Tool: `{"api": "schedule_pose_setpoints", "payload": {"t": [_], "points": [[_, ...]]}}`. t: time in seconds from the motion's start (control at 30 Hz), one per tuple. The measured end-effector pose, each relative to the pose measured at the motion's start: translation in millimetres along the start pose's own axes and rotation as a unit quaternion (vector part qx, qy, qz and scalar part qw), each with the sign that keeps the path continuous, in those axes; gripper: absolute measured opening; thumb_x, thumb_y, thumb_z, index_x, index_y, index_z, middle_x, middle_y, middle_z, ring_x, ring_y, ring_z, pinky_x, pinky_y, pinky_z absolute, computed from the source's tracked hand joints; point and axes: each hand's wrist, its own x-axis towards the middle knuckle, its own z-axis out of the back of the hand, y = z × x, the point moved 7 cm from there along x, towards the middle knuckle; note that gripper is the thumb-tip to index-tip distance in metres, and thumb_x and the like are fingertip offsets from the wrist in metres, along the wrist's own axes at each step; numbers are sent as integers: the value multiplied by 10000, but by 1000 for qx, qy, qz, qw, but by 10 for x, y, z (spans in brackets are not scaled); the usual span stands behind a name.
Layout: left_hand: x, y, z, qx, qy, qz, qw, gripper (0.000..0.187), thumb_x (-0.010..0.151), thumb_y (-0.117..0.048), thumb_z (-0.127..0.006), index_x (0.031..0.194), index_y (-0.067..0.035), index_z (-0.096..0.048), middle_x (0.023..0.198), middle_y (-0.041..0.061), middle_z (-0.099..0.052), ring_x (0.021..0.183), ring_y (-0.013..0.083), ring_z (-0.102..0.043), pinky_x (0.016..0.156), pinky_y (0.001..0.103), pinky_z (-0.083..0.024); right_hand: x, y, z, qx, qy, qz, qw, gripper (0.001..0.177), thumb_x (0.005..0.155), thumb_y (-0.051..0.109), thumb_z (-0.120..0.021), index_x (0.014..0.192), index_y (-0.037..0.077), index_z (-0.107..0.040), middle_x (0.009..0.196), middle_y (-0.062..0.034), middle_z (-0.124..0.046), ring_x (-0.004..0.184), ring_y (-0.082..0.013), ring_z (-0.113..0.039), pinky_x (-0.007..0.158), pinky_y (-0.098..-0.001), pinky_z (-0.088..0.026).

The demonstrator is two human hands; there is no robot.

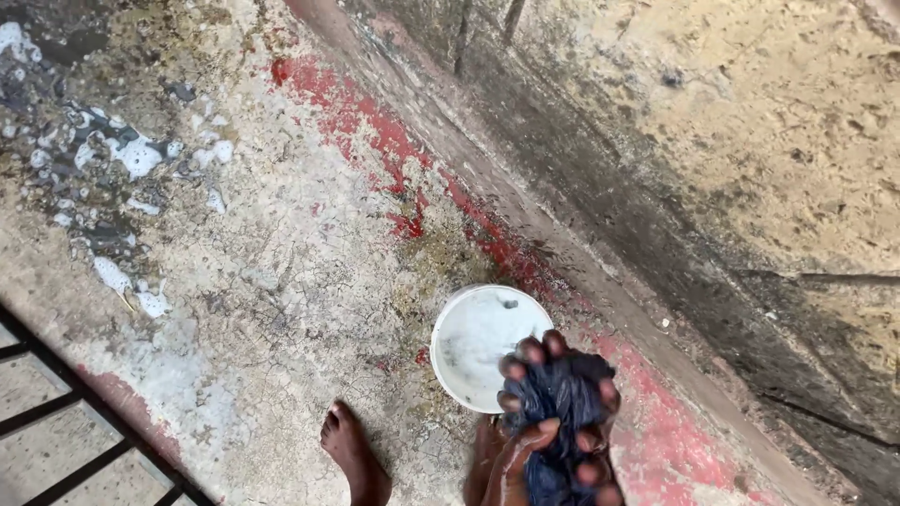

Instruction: The recorder is scrubbing a balcony floor with soapy water and a cloth, then rinsing it.

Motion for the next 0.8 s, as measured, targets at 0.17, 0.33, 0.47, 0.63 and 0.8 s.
{"api": "schedule_pose_setpoints", "payload": {"t": [0.17, 0.33, 0.47, 0.63, 0.8], "points": [[626, 15, 908, 162, 57, 15, 985, 344, 937, -176, -804, 1256, -105, -698, 864, 114, -695, 598, 224, -661, 488, 355, -527, 662, -178, -24, 37, 85, -55, 994, 645, 798, 452, -790, 1257, 45, -591, 1179, -146, -693, 1091, -282, -672, 948, -491, -496], [1723, -283, 1581, 523, 51, -102, 845, 370, 902, -252, -781, 1178, -26, -684, 953, 76, -731, 772, 228, -694, 645, 382, -564, 1338, -231, -579, 68, 159, -89, 981, 733, 740, 451, -867, 1231, -14, -583, 1104, -182, -708, 1004, -315, -704, 876, -447, -572], [1623, -612, 1425, 675, -47, -269, 686, 435, 871, -312, -784, 1181, -40, -646, 983, 100, -743, 867, 282, -721, 727, 412, -561, 1581, 56, -1037, 117, -22, 29, 992, 612, 802, 430, -714, 1301, 82, -652, 1115, -188, -743, 1013, -369, -708, 868, -453, -571], [1318, -840, 1002, 672, -142, -282, 670, 395, 890, -357, -773, 1103, -47, -650, 869, 118, -732, 791, 288, -739, 703, 395, -564, 1833, 182, -729, 338, 69, -211, 915, 680, 912, 618, -630, 1359, 113, -546, 1197, -213, -697, 1031, -357, -697, 911, -502, -538], [967, -1229, 2222, 386, -131, -262, 875, 297, 794, -373, -540, 882, -92, -506, 674, 3, -382, 557, 164, -376, 496, 338, -297, 1285, 533, -299, 618, 264, -123, 731, 868, 901, 657, -551, 1457, -9, -533, 1446, -253, -635, 1197, -296, -666, 1051, -461, -499]]}}
